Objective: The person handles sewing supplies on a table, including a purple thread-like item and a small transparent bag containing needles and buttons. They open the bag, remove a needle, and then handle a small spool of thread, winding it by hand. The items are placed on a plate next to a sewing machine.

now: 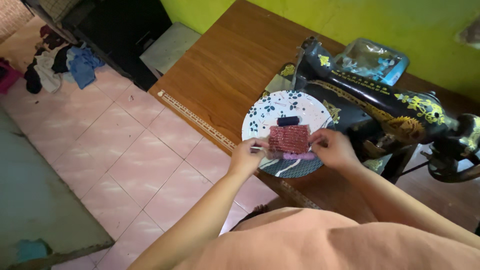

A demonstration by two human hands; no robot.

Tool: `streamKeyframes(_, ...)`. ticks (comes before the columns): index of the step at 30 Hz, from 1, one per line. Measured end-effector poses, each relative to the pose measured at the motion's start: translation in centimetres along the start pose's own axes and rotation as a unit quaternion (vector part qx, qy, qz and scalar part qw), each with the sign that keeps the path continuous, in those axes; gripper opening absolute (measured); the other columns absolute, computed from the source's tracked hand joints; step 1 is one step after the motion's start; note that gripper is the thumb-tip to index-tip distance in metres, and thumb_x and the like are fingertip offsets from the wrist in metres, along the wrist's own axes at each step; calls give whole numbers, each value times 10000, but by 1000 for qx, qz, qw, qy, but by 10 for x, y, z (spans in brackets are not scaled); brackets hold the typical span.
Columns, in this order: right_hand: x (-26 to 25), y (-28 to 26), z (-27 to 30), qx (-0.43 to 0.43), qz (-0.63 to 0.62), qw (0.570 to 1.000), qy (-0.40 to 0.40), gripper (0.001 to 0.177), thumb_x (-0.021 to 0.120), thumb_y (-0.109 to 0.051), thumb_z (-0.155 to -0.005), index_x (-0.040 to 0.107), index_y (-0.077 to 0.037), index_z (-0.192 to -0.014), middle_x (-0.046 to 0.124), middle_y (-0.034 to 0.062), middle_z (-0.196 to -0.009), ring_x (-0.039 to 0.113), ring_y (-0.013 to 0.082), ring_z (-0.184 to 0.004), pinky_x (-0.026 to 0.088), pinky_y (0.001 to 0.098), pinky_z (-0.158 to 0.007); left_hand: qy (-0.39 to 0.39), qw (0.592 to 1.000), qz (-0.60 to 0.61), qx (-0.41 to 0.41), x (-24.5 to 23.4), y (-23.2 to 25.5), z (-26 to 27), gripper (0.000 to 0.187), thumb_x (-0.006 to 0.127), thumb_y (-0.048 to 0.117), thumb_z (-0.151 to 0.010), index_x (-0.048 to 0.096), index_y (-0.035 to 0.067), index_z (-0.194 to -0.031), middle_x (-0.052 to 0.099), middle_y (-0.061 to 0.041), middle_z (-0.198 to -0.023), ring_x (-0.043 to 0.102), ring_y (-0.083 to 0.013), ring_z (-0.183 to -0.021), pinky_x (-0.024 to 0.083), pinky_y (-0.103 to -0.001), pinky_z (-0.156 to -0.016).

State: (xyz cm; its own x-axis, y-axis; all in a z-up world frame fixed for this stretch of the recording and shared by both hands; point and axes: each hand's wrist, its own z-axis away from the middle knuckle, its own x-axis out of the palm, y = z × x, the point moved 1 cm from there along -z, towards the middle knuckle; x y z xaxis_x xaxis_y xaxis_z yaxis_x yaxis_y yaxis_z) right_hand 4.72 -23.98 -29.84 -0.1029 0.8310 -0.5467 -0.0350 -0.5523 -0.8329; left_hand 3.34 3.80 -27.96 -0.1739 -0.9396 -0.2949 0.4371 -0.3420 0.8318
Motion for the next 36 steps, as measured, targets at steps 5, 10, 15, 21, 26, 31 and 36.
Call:
streamKeyframes(5,-8,-35,-3,-43,-38,998,23,127,686,-44,-881,730,-27,-999,771,82,-880,721,149,-813,548,303,-728,46,985,12,168,-9,10,-6,181,682,54,-857,757,85,-1019,779,-54,-967,727,-140,-841,555,-291,-724)
streamKeyframes(10,-27,-76,-12,-61,13,998,22,169,686,-64,-858,734,-50,-1020,776,82,-889,739,142,-794,549,309,-727,31,984,6,177,-10,36,-15,149,681,49,-874,748,82,-1002,769,-24,-977,715,-135,-875,553,-303,-742)
streamKeyframes(15,-46,-112,-20,-99,39,993,52,186,689,-64,-860,736,-41,-1039,765,95,-903,721,153,-791,551,311,-741,-7,955,25,295,-4,80,-19,128,689,30,-892,727,59,-1011,763,-43,-979,714,-148,-906,560,-296,-805)
streamKeyframes(21,-84,-137,-35,-121,-64,989,57,190,644,-30,-898,712,-12,-1075,755,84,-946,701,106,-881,557,292,-787,-28,926,31,375,7,148,-20,142,691,24,-900,708,69,-1033,750,-20,-993,733,-140,-926,589,-282,-798)
streamKeyframes(26,-130,-139,-59,-156,-24,982,102,183,646,-34,-935,725,-10,-1098,751,62,-985,711,100,-924,564,273,-839,-21,885,13,465,14,203,-23,145,688,-3,-909,700,64,-1036,734,-27,-1014,728,-135,-942,579,-266,-804)
streamKeyframes(31,-173,-115,-85,-83,63,983,151,168,714,-84,-934,754,-55,-1095,746,83,-942,694,141,-862,543,296,-772,-52,876,-33,478,31,240,-40,141,673,25,-925,693,85,-1051,707,-47,-1002,693,-200,-894,550,-317,-803)
streamKeyframes(36,-198,-70,-122,15,170,984,53,226,744,-180,-856,782,-155,-1078,782,63,-940,719,213,-869,550,375,-793,-22,814,-120,569,57,258,-66,174,681,73,-885,688,104,-1056,703,-77,-1077,634,-303,-1124,493,-406,-992)
